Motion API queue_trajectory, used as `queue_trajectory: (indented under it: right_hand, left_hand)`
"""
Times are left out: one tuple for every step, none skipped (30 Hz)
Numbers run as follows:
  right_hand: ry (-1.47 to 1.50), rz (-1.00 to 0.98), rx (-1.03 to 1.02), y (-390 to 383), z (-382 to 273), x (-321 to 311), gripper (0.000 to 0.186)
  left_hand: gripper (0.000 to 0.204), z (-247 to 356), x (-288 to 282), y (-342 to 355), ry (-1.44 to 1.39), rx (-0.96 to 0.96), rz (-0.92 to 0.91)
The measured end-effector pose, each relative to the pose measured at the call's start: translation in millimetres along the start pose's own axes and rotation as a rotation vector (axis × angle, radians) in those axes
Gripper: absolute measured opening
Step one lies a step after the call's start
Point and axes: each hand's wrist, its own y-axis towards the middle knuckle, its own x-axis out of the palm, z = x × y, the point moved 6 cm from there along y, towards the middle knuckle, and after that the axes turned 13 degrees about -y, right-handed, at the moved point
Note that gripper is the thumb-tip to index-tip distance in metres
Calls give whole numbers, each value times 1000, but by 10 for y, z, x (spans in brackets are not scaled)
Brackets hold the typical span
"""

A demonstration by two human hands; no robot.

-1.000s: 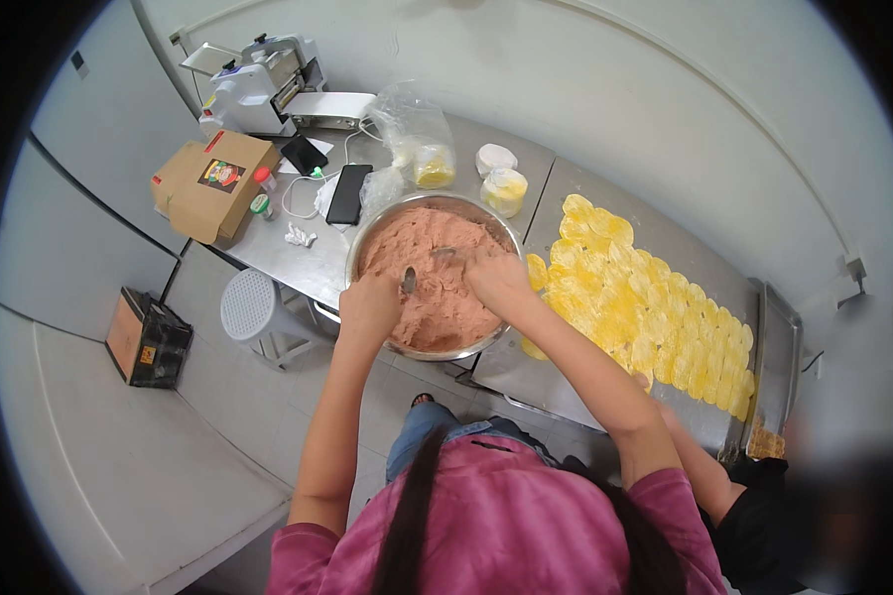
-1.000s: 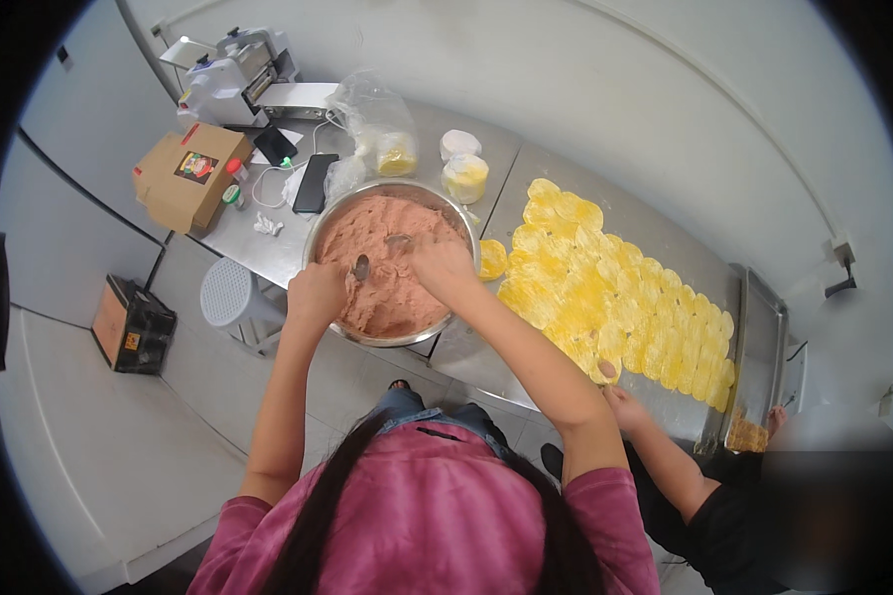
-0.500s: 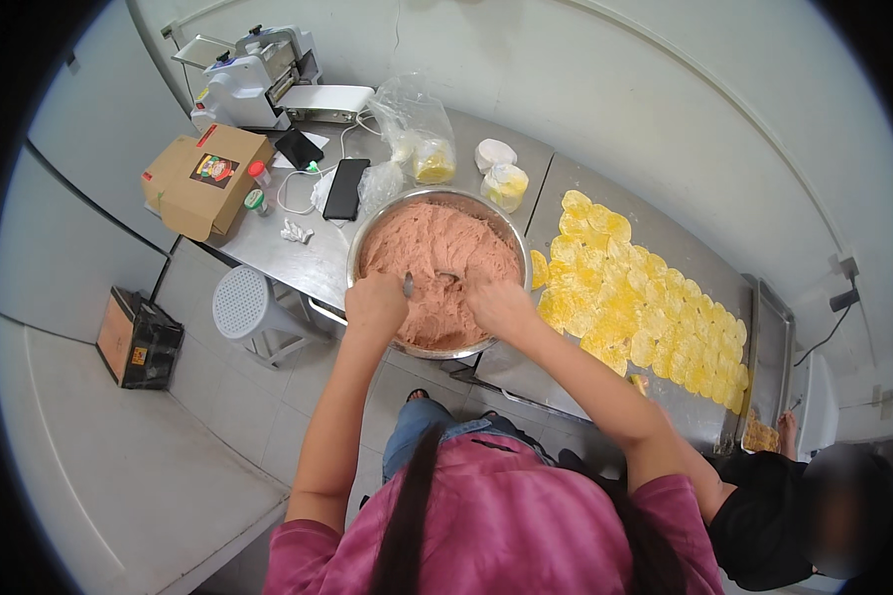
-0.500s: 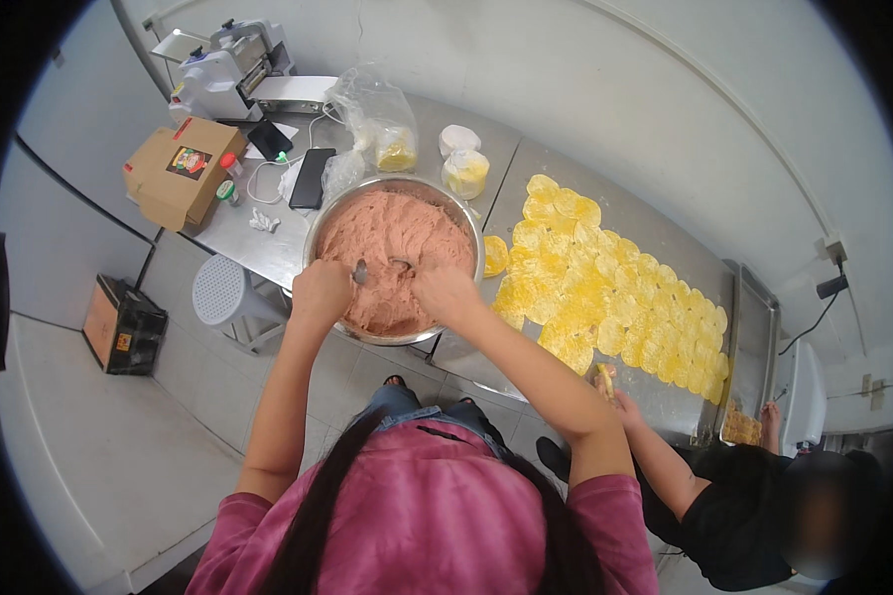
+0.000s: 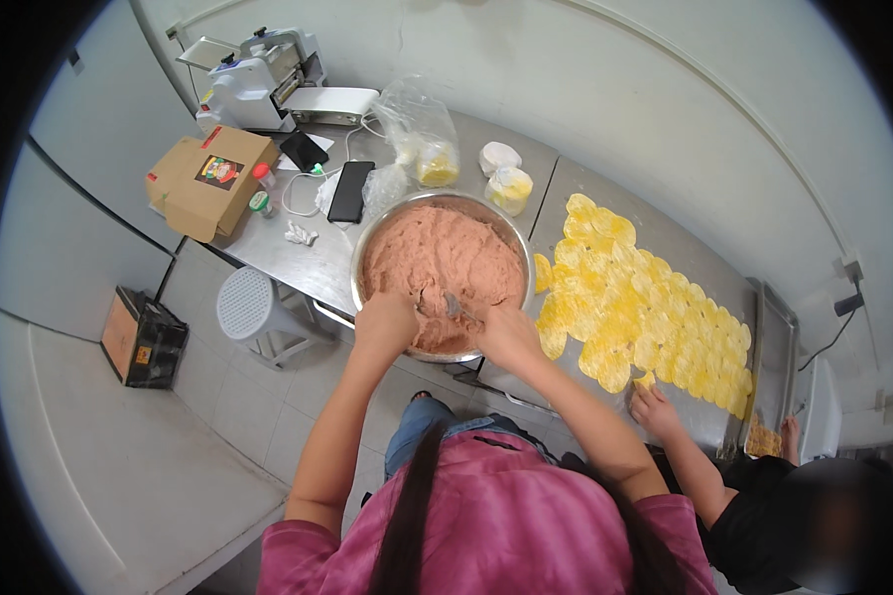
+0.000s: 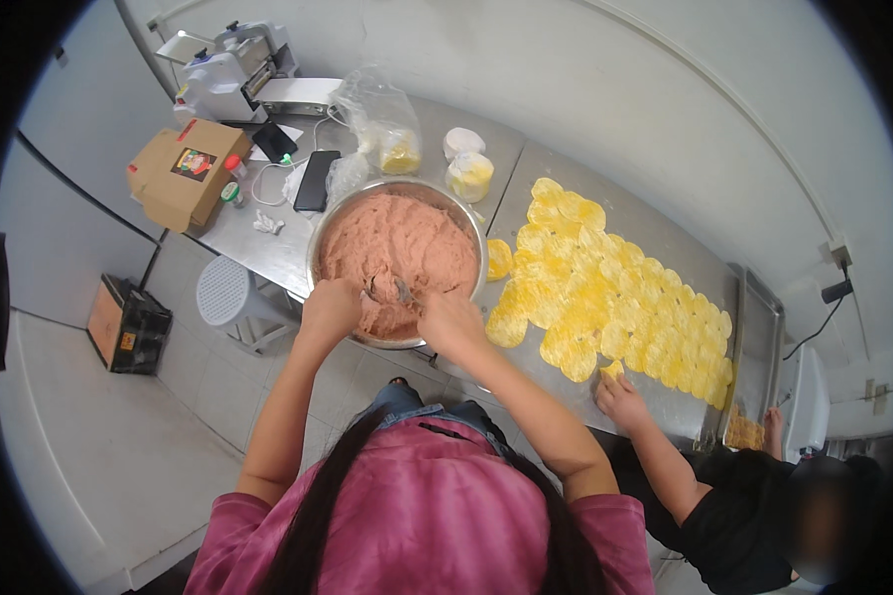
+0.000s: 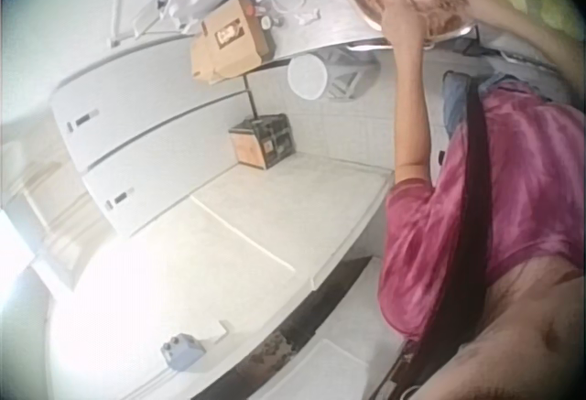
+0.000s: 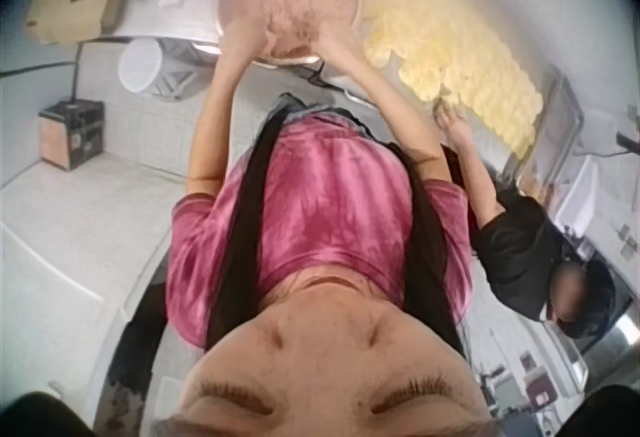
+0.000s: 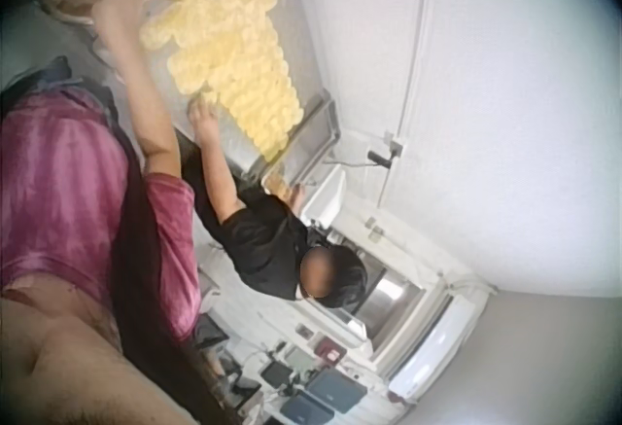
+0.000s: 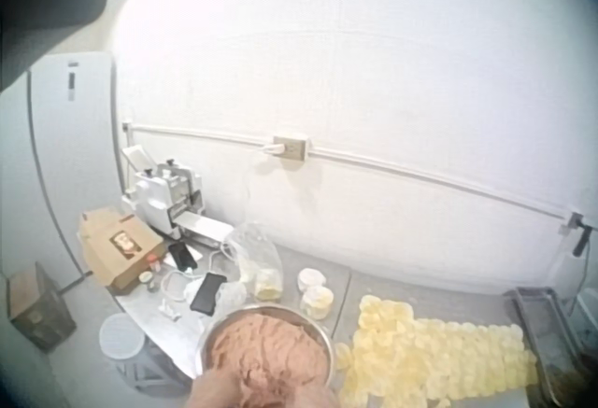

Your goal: The person scoops a pink meat mixture from a large metal bowl using a spoon and places it onto the center of thin yellow wrappers arranged on a stainless steel table. The person repeats this scooping and placing action continuously throughout the clip.

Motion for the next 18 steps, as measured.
queue_trajectory:
  right_hand:
    - [-7,-32,23,-27,-13,-11,20]
    - [-30,39,-3,-52,-58,-48,22]
    - [-50,111,-21,-89,-98,-74,25]
    - [-70,182,-39,-127,-136,-95,28]
    - [-188,279,-78,-164,-189,-116,32]
    - [-309,378,-120,-200,-246,-130,36]
    - [-430,476,-160,-241,-292,-136,40]
    - [-498,530,-174,-270,-303,-112,42]
    - [-568,584,-188,-290,-306,-86,44]
    - [-639,638,-201,-310,-312,-79,47]
    - [-651,644,-207,-321,-285,-84,47]
    - [-663,649,-215,-341,-243,-88,48]
    - [-674,653,-223,-359,-199,-95,48]
    - [-636,633,-201,-367,-132,-130,48]
    - [-601,613,-181,-378,-63,-192,47]
    - [-566,593,-163,-382,-24,-236,47]
    - [-542,607,-141,-388,-15,-271,47]
    - [-515,617,-117,-402,-6,-291,46]
  left_hand:
    - [23,-70,29,17,-45,-7,10]
    - [24,-192,93,54,-91,-13,20]
    - [25,-210,77,69,-134,-14,24]
    - [26,-257,49,77,-275,-77,35]
    - [28,-291,8,88,-416,-139,45]
    - [30,-311,-39,94,-558,-201,58]
    - [31,-360,-25,124,-705,-227,45]
    - [32,-431,5,163,-851,-252,31]
    - [34,-449,6,185,-1000,-274,16]
    - [32,-459,12,182,-1102,-314,-25]
    - [31,-454,7,164,-1204,-354,-68]
    - [30,-439,22,137,-1305,-396,-112]
    - [29,-433,42,116,-1323,-414,-105]
    - [28,-418,73,87,-1340,-431,-97]
    - [27,-400,102,67,-1362,-448,-87]
    - [27,-374,108,65,-1347,-434,-87]
    - [28,-350,109,63,-1333,-421,-86]
    - [28,-326,119,58,-1317,-410,-89]
